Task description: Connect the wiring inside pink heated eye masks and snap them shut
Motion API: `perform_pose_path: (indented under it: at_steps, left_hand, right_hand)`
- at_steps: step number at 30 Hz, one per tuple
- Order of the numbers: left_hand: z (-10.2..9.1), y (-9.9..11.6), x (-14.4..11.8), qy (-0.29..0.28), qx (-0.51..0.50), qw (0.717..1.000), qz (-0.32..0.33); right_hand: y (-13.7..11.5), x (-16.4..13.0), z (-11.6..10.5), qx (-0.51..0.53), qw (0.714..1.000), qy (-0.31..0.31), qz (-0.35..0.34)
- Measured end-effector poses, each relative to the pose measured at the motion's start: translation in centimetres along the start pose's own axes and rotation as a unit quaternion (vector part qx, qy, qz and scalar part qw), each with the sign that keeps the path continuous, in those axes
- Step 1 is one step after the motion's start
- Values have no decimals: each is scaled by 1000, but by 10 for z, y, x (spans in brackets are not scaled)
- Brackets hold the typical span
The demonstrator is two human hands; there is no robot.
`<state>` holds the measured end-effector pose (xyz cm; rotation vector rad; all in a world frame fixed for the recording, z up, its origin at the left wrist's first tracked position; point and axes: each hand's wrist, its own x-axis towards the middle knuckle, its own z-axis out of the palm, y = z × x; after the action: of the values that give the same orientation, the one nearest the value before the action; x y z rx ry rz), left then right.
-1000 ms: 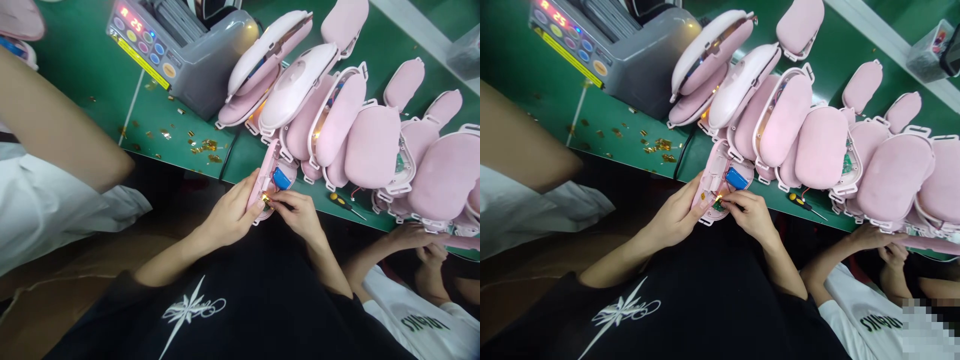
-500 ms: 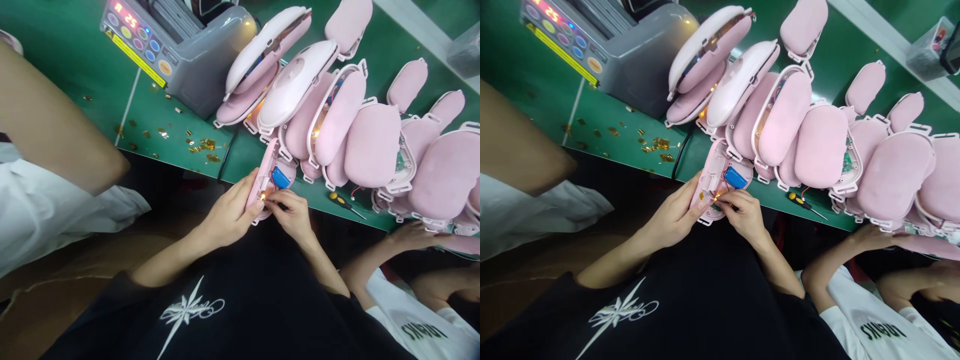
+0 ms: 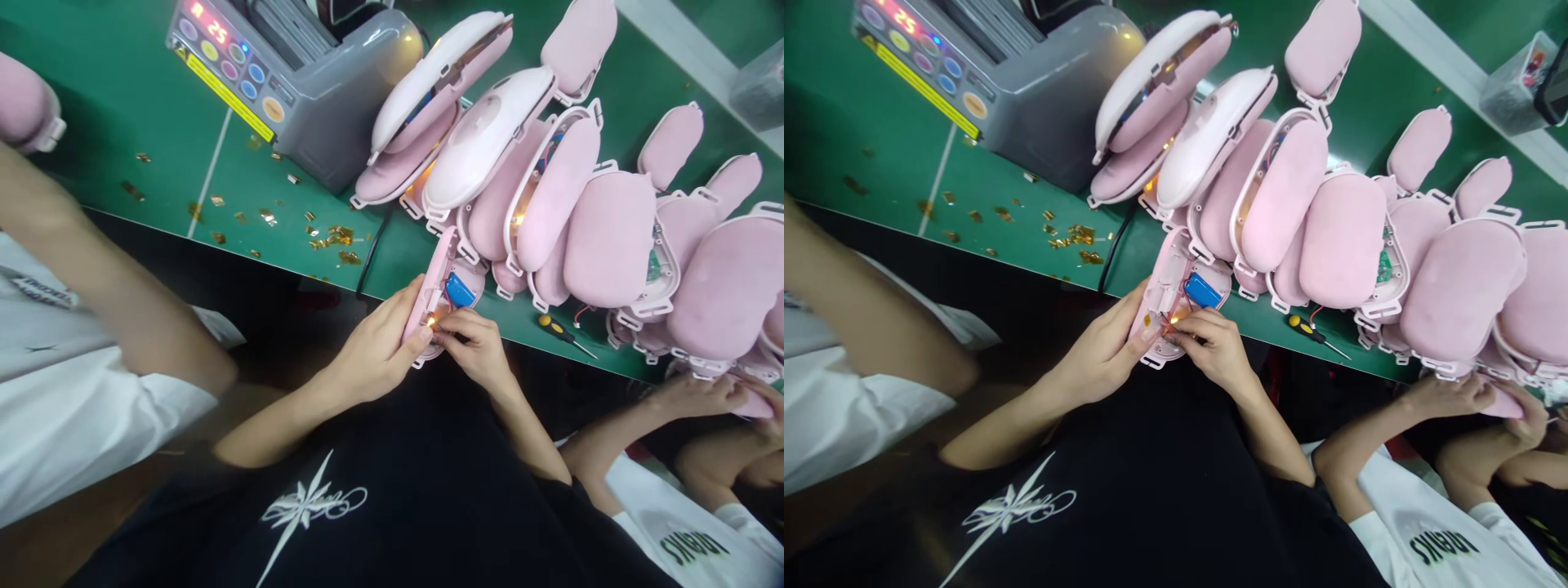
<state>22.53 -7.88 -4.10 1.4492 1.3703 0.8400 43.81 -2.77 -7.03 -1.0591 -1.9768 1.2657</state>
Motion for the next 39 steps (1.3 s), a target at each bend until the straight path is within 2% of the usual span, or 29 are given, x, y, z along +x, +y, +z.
perform_pose_path:
  at_steps: [13, 21, 28, 33, 39]
  left_hand:
    - [0, -5, 0, 6, -4, 1000, 5]
    - [-1, -5, 1, 5, 1, 1000, -2]
    - [0, -6, 0, 9, -2, 1000, -2]
    - [2, -2, 1, -14, -15, 1000, -15]
    - [4, -4, 2, -4, 12, 1000, -5]
  right_hand:
    - [-2, -2, -11, 9, 998, -36, 50]
    - [-8, 1, -19, 5, 996, -84, 9]
    - [-8, 1, -19, -4, 998, -69, 11]
    - [-7, 1, -13, -36, 999, -30, 14]
    - [-6, 0, -10, -55, 998, 8, -7]
